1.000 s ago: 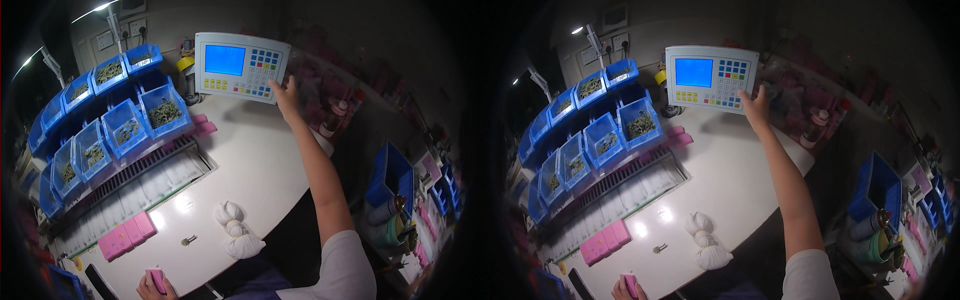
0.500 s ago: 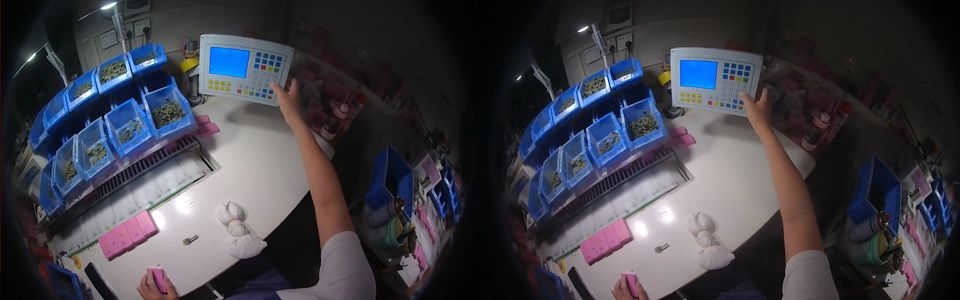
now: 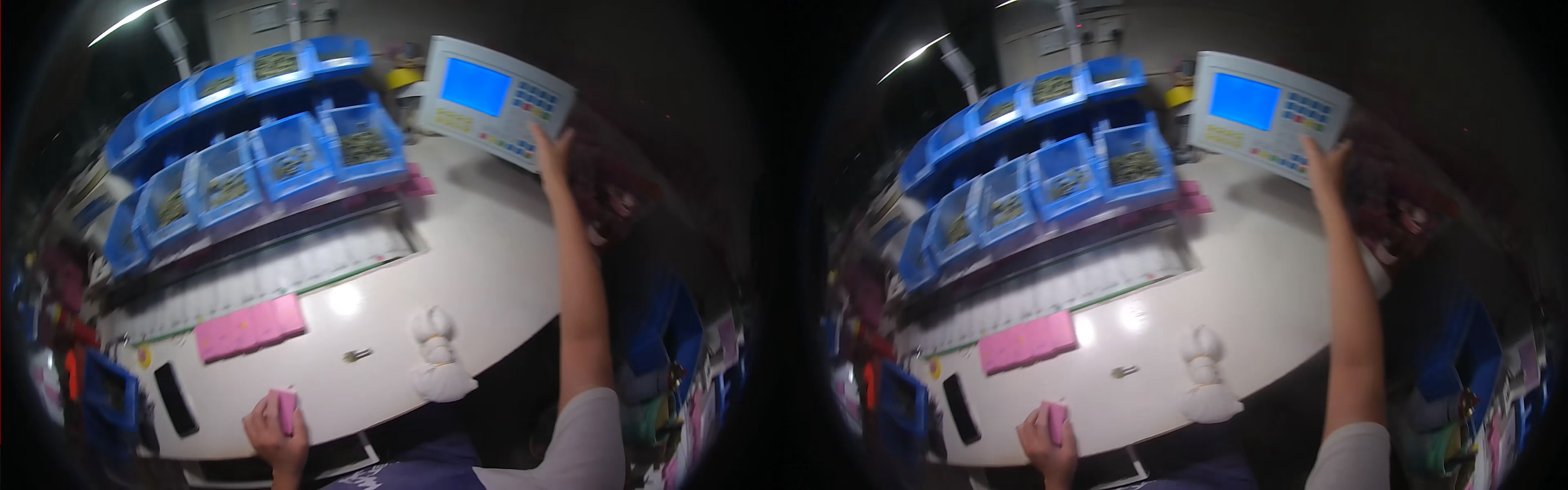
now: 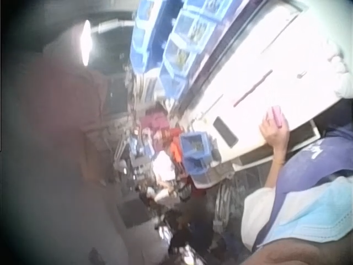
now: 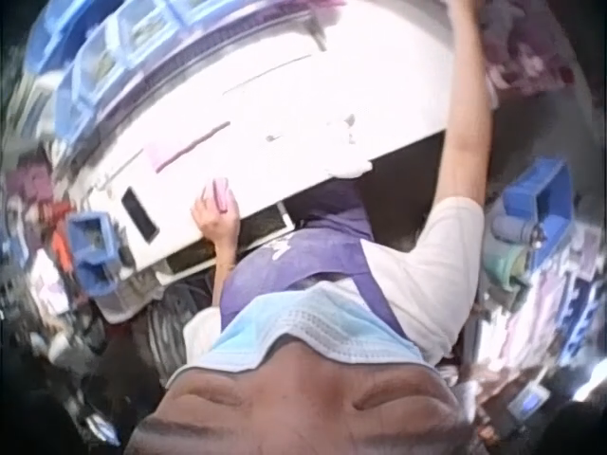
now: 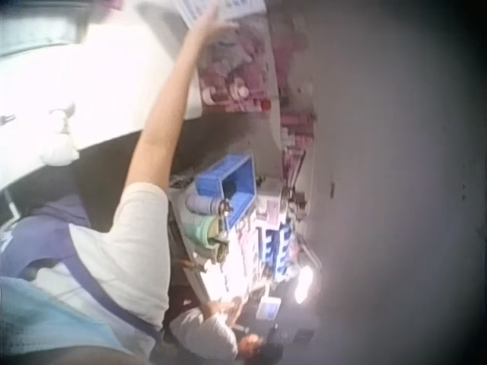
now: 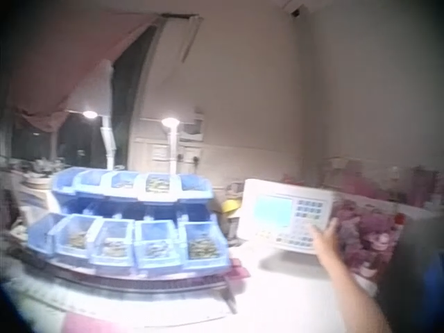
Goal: The person is assembling wicks by placing small metal bases onto a silicone mold and cleaning them.
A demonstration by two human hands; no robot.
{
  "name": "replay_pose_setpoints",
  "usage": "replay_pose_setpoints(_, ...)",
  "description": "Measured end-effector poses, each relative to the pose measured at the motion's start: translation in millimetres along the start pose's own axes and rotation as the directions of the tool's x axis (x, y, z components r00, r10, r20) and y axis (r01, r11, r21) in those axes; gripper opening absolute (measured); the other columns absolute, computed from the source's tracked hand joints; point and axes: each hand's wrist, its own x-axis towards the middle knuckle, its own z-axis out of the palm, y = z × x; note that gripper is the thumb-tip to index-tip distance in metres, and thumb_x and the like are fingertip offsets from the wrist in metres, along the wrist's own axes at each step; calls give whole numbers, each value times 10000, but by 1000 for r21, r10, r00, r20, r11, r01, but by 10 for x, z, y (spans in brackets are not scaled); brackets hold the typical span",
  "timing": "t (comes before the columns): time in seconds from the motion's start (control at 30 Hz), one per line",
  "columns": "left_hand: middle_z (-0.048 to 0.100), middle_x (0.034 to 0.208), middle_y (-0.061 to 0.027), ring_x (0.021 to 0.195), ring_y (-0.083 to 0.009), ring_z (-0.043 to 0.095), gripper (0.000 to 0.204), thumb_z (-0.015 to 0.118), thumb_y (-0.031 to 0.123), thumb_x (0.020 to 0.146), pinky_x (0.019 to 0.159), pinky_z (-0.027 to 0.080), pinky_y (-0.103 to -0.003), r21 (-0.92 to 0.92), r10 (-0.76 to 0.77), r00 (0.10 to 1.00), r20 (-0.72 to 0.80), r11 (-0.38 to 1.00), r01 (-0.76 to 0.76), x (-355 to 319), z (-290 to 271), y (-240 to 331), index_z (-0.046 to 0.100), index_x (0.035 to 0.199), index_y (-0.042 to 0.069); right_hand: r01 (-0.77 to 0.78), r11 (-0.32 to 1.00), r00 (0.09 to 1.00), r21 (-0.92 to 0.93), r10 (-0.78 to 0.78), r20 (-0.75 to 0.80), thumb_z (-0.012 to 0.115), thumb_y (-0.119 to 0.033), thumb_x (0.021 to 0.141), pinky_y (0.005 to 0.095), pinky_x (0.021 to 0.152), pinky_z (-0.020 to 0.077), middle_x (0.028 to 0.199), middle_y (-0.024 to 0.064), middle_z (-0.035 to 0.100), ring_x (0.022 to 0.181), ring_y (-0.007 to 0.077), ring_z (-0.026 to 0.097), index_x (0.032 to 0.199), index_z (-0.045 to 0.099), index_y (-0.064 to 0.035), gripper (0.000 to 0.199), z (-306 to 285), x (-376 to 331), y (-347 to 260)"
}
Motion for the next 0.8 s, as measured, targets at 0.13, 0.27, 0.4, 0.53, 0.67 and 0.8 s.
replay_pose_setpoints(0.13,611,1086,-152,922,-334,544,406,747,133,741,825,463,-415,-89,-77,997,2,993,77,61,-45,-98,646,1120,25,396,906,918,-147,-395,37,674,-234,899,441,1112,329,1473,286,348,1335,405,406,1507,200,15,810,56,-992,-257)
replay_pose_setpoints(0.27,648,1027,-145,902,-327,559,381,768,143,746,826,469,-413,-176,-148,989,6,973,146,182,-125,-309,662,1096,35,435,897,622,83,-366,692,718,-80,810,437,1100,352,1367,225,519,1258,384,492,1336,524,10,568,-99,-2782,-595)
replay_pose_setpoints(0.4,661,1019,-131,883,-313,572,377,765,138,757,825,470,-406,-288,-195,978,-71,943,167,729,-39,-609,665,1107,40,438,878,400,191,-381,833,694,-92,818,448,1030,406,1270,211,563,1183,378,519,1263,580,-34,463,-230,-3810,-965)
replay_pose_setpoints(0.53,648,983,-121,919,-326,555,334,728,189,796,837,474,-422,-87,-136,969,-206,989,120,1518,230,-962,673,1098,57,421,900,506,112,-335,795,687,-84,812,435,970,429,1201,189,589,1124,353,532,1264,580,-47,467,-110,-4031,-987)
replay_pose_setpoints(0.67,626,1040,-129,986,-346,545,389,711,269,814,863,476,-437,39,-204,962,-179,976,214,1930,696,-1425,646,1143,73,344,936,540,71,-259,801,678,-73,809,414,902,432,1003,144,626,1009,322,559,1193,613,-42,390,-16,-4070,-905)
replay_pose_setpoints(0.8,553,1248,-166,1065,-381,529,558,706,366,815,918,469,-457,278,-386,923,3,887,370,1995,807,-1518,549,1281,103,382,916,569,118,-334,751,679,-52,822,378,811,472,913,117,636,901,272,605,1097,639,-38,278,88,-4085,-713)
